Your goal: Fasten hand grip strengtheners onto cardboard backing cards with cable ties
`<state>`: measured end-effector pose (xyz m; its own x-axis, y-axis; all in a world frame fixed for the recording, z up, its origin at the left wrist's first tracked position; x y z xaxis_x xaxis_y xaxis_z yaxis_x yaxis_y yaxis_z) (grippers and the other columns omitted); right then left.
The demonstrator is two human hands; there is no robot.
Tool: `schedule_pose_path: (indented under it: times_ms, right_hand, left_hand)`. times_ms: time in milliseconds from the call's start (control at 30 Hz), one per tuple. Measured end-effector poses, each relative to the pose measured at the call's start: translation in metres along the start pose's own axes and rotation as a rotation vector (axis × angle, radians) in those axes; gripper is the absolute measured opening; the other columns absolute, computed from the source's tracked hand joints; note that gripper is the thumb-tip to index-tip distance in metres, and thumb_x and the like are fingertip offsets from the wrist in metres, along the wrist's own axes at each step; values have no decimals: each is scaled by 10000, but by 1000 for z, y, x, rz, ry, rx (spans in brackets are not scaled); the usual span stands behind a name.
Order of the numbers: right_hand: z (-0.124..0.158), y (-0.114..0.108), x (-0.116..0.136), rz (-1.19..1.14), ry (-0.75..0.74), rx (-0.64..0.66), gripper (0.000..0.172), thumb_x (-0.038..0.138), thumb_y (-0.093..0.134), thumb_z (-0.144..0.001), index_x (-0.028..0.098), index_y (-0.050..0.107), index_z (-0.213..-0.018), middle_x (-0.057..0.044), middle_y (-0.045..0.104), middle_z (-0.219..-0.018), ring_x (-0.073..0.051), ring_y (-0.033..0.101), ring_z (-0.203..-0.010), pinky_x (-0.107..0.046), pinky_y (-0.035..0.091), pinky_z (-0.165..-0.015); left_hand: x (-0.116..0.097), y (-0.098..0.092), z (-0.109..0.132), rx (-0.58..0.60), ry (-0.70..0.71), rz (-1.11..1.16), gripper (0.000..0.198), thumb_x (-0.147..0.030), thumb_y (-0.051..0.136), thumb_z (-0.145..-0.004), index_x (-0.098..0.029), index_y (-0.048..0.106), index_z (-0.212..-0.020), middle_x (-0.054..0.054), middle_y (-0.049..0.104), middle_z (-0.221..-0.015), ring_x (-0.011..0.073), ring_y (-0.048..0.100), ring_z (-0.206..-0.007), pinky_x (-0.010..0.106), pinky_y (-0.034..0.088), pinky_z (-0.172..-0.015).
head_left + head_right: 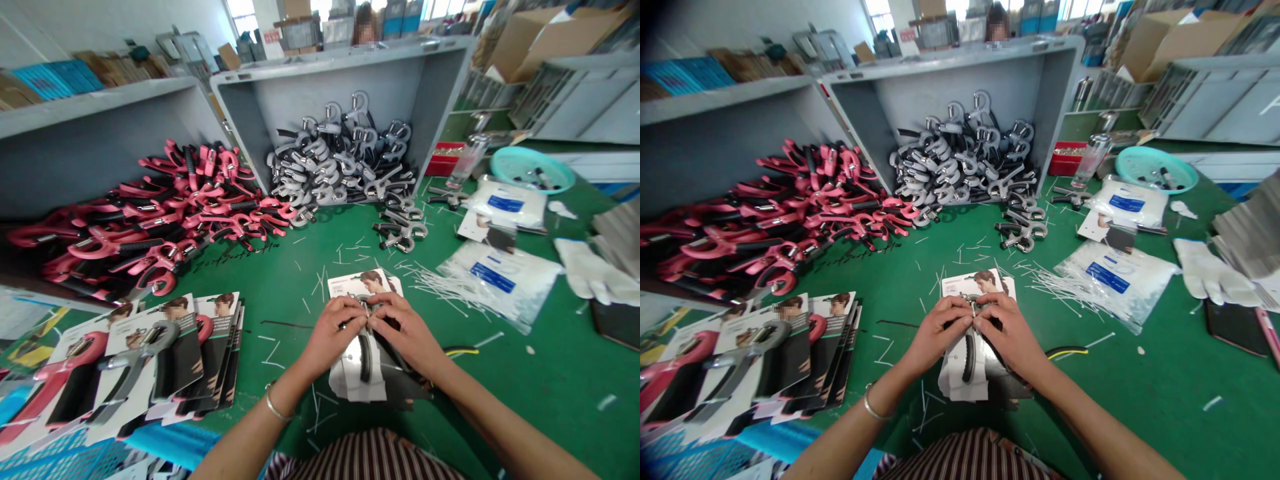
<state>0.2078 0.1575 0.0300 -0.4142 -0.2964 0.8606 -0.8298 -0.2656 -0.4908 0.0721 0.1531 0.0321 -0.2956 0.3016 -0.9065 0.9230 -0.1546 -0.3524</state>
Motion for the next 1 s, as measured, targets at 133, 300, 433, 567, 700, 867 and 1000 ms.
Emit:
schedule_pose_path:
  times_ms: [133, 300, 433, 567, 700, 867, 1000]
  right_hand:
    - [0, 2, 1, 0, -17, -12, 118, 267, 563, -929, 222, 640, -852, -70, 573, -1172, -236, 521, -1164, -436, 374, -1029]
    - [4, 0, 1, -21, -72, -86, 114, 177, 549, -910, 230, 593, -1001, -81, 561, -1193, -235, 502, -1187, -444, 375, -1033]
    - [2, 4, 0, -17, -87, -104, 105, 133, 548, -892, 224, 576, -935, -75, 571, -1158, -233, 512, -1168, -442, 380, -1020]
    - [1, 2, 4, 26, -95, -109, 75, 145, 561, -893, 219, 564, -878, -66, 591, -1126, -235, 523, -1141, -437, 385, -1005]
    - [17, -12, 16, 159, -99, -56, 48, 200, 538, -943, 220, 576, -923, -48, 631, -1016, -223, 542, -1005, -390, 424, -906]
    - [50, 10, 42, 487, -210, 214, 102, 201, 523, -962, 200, 623, -949, -53, 648, -872, -232, 534, -886, -373, 440, -815]
    - [57, 41, 52, 840, -304, 249, 71, 115, 624, -867, 153, 644, -810, -99, 651, -815, -260, 547, -803, -406, 445, -759]
  left_hand:
    - [-3, -8, -8, -23, -106, 15, 98, -224, 638, -880, -180, 700, -818, 32, 665, -833, 178, 598, -849, 305, 458, -797]
    - [-46, 8, 8, -41, 134, -386, 141, -214, 563, -921, -173, 650, -818, 35, 663, -868, 195, 565, -890, 367, 388, -868]
    - [-54, 56, 39, 142, 333, -666, 203, -132, 461, -915, -149, 603, -771, 54, 620, -801, 200, 527, -791, 373, 392, -800]
    - [-50, 76, 56, 258, 386, -776, 144, -148, 478, -928, -154, 615, -884, 50, 634, -878, 209, 545, -874, 371, 407, -862]
    - [-52, 31, 63, -19, 118, -774, 449, -480, 612, -872, -149, 558, -1171, 127, 576, -1206, 301, 500, -1128, 469, 382, -979]
    - [-34, 7, 81, -52, -126, -777, 439, -480, 657, -829, -142, 563, -1093, 129, 577, -1055, 308, 538, -985, 494, 452, -871]
    - [-28, 7, 80, -20, -115, -734, 160, -232, 580, -873, -143, 580, -1007, 109, 578, -975, 276, 547, -969, 468, 462, -891]
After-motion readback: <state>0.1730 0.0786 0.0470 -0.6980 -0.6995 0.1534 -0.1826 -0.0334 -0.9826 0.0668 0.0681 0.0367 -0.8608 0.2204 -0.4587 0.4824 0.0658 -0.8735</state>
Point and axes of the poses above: each hand's wrist, its own z-axis away from the middle knuckle, its own y-axis out of the palm, x = y × z, the point moved 9 cm from there along -z, towards the middle knuckle
